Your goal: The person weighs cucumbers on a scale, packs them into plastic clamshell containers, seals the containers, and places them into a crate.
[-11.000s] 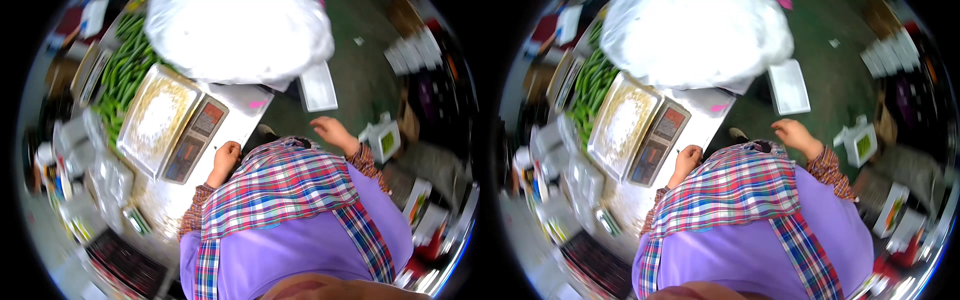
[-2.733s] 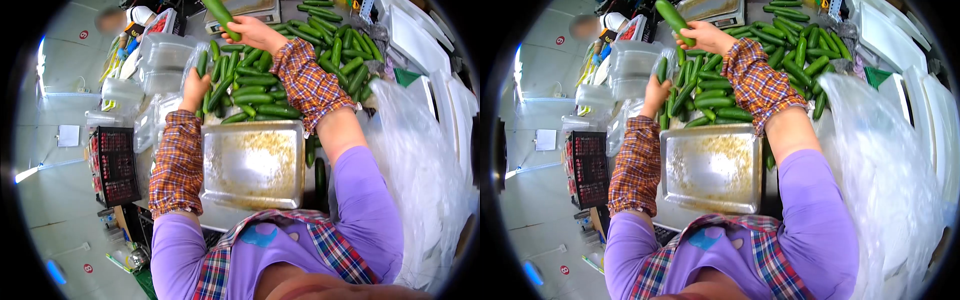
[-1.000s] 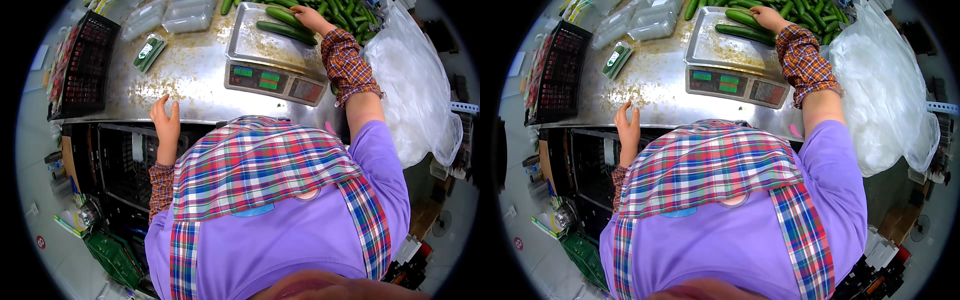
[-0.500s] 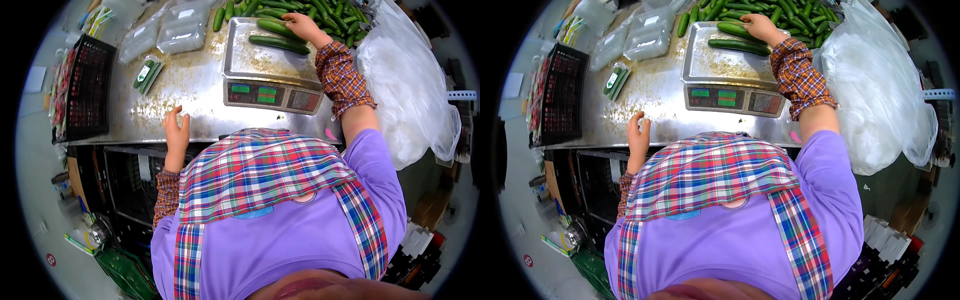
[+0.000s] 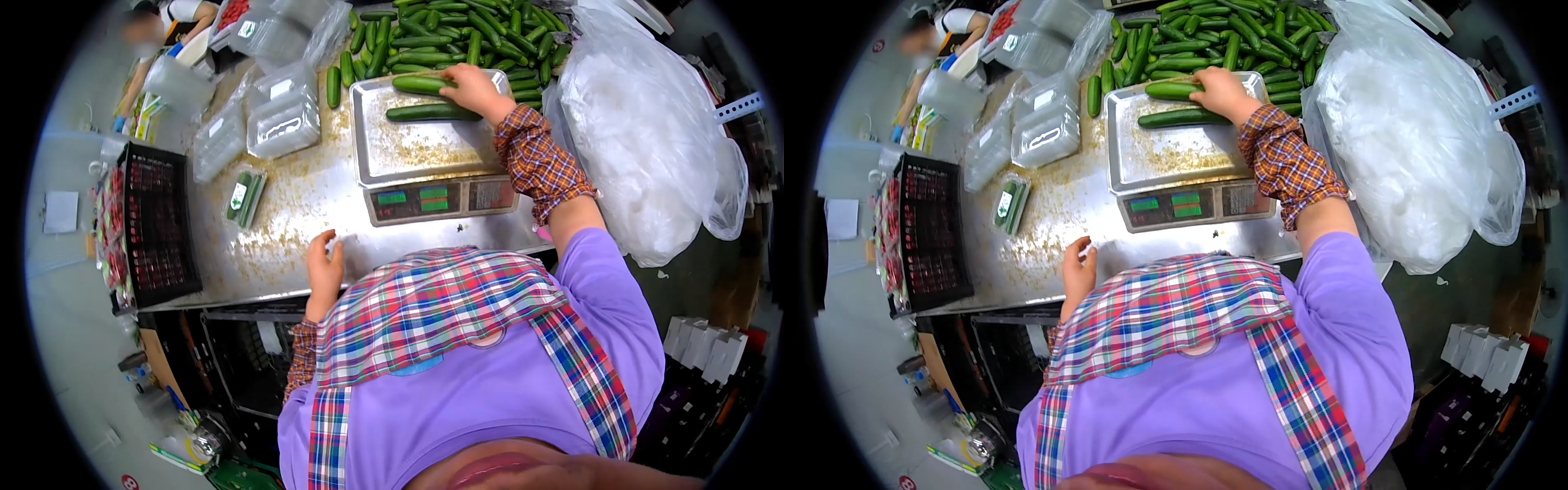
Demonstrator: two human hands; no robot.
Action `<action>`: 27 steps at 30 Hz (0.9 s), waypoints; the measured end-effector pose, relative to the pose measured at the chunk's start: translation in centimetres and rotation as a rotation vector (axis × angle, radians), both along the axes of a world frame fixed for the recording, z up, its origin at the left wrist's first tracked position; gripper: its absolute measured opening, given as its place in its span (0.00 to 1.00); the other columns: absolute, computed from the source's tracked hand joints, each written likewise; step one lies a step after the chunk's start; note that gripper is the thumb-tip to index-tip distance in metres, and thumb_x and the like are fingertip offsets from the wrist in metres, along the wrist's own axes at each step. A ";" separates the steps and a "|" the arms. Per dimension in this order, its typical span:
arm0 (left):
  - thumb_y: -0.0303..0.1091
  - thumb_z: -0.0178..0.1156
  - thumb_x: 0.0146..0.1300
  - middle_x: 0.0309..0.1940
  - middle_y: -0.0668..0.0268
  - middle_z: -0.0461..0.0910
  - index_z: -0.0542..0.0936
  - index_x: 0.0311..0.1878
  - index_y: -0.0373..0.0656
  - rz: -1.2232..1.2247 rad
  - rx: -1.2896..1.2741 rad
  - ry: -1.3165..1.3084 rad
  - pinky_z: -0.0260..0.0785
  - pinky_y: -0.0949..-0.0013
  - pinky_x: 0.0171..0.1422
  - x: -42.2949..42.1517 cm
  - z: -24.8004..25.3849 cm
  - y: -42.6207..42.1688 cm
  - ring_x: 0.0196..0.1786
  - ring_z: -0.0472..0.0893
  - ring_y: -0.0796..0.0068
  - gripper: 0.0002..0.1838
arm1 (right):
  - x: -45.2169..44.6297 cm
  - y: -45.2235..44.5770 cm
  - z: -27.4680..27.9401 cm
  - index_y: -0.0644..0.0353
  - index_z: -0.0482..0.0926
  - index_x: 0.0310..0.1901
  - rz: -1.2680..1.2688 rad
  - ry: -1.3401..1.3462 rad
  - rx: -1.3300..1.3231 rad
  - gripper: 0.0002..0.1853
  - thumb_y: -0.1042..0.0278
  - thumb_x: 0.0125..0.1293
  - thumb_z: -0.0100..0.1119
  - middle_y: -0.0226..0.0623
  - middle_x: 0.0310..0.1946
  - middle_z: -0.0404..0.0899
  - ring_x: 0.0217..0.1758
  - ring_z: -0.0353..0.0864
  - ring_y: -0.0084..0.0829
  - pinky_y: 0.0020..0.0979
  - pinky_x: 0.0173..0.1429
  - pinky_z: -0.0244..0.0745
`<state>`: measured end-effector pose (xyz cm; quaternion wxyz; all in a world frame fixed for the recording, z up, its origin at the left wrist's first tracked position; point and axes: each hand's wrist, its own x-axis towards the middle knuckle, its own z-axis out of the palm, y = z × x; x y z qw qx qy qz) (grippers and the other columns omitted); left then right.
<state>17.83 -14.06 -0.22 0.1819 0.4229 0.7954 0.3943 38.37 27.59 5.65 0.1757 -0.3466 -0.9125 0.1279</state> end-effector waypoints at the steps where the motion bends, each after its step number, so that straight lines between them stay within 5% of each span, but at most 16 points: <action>1: 0.29 0.58 0.60 0.45 0.56 0.77 0.76 0.48 0.38 -0.009 -0.012 0.003 0.69 0.62 0.50 0.1 0.0 0.0 0.48 0.76 0.60 0.14 | -0.2 -0.3 0.6 0.59 0.79 0.46 0.028 -0.040 0.016 0.20 0.58 0.54 0.64 0.43 0.43 0.78 0.48 0.76 0.44 0.40 0.52 0.72; 6: 0.30 0.57 0.61 0.45 0.57 0.77 0.76 0.49 0.38 -0.005 -0.074 -0.074 0.70 0.62 0.51 -0.5 -0.8 3.0 0.49 0.76 0.61 0.13 | -2.2 2.0 0.0 0.60 0.75 0.51 0.126 -0.216 0.033 0.23 0.61 0.54 0.65 0.43 0.45 0.76 0.50 0.76 0.45 0.40 0.54 0.72; 9: 0.29 0.56 0.62 0.47 0.57 0.76 0.76 0.50 0.37 -0.013 -0.065 -0.096 0.70 0.63 0.51 -0.3 -0.6 2.7 0.50 0.76 0.62 0.14 | -0.1 2.9 2.9 0.61 0.74 0.51 -0.012 -0.065 -0.023 0.21 0.62 0.57 0.62 0.44 0.46 0.76 0.48 0.77 0.43 0.40 0.53 0.72; 12: 0.29 0.56 0.62 0.47 0.55 0.76 0.75 0.51 0.36 0.028 -0.123 -0.163 0.71 0.64 0.51 -2.7 -1.6 3.7 0.50 0.76 0.63 0.15 | 1.3 9.1 2.4 0.72 0.72 0.48 -0.366 0.216 -0.169 0.23 0.56 0.65 0.53 0.51 0.39 0.78 0.39 0.80 0.45 0.38 0.44 0.77; 15: 0.28 0.56 0.62 0.46 0.55 0.77 0.75 0.50 0.35 0.059 -0.144 -0.188 0.71 0.66 0.50 -3.5 -2.4 4.0 0.47 0.77 0.64 0.14 | 5.4 17.8 -2.3 0.75 0.72 0.45 -0.788 0.251 -0.322 0.27 0.52 0.61 0.55 0.63 0.42 0.77 0.47 0.78 0.56 0.45 0.50 0.74; 16: 0.28 0.56 0.62 0.46 0.55 0.77 0.75 0.50 0.35 0.058 -0.147 -0.198 0.71 0.66 0.49 -3.4 -2.6 4.3 0.47 0.78 0.64 0.14 | 6.9 20.0 -4.6 0.72 0.71 0.49 -0.847 0.305 -0.294 0.23 0.59 0.62 0.54 0.58 0.36 0.79 0.33 0.81 0.50 0.43 0.41 0.77; 18: 0.28 0.56 0.62 0.45 0.55 0.77 0.75 0.50 0.34 0.056 -0.154 -0.219 0.71 0.67 0.49 -3.6 -2.9 5.2 0.46 0.78 0.65 0.14 | 8.0 22.4 -7.5 0.67 0.70 0.53 -1.042 0.232 -0.167 0.22 0.65 0.58 0.52 0.62 0.44 0.75 0.44 0.78 0.56 0.45 0.48 0.75; 21: 0.27 0.55 0.62 0.45 0.55 0.76 0.75 0.49 0.34 0.053 -0.170 -0.220 0.70 0.67 0.49 -4.3 -3.4 5.4 0.45 0.77 0.66 0.13 | 7.8 21.1 -6.4 0.62 0.71 0.55 -1.000 0.310 -0.100 0.24 0.68 0.55 0.51 0.66 0.50 0.71 0.51 0.73 0.61 0.46 0.54 0.72; 24: 0.28 0.56 0.61 0.43 0.55 0.76 0.76 0.48 0.34 0.047 -0.174 -0.217 0.69 0.66 0.50 -4.3 -3.9 6.0 0.44 0.76 0.65 0.13 | 7.0 20.3 -4.1 0.63 0.73 0.53 -0.742 0.097 0.075 0.24 0.60 0.57 0.58 0.54 0.40 0.79 0.45 0.79 0.50 0.42 0.51 0.74; 27: 0.28 0.57 0.59 0.41 0.55 0.76 0.77 0.46 0.35 0.022 -0.210 -0.113 0.69 0.64 0.50 -4.5 -4.3 6.8 0.43 0.75 0.62 0.12 | 2.1 17.2 1.2 0.66 0.76 0.48 -0.634 -0.053 -0.577 0.28 0.45 0.59 0.58 0.45 0.40 0.80 0.41 0.80 0.40 0.38 0.47 0.75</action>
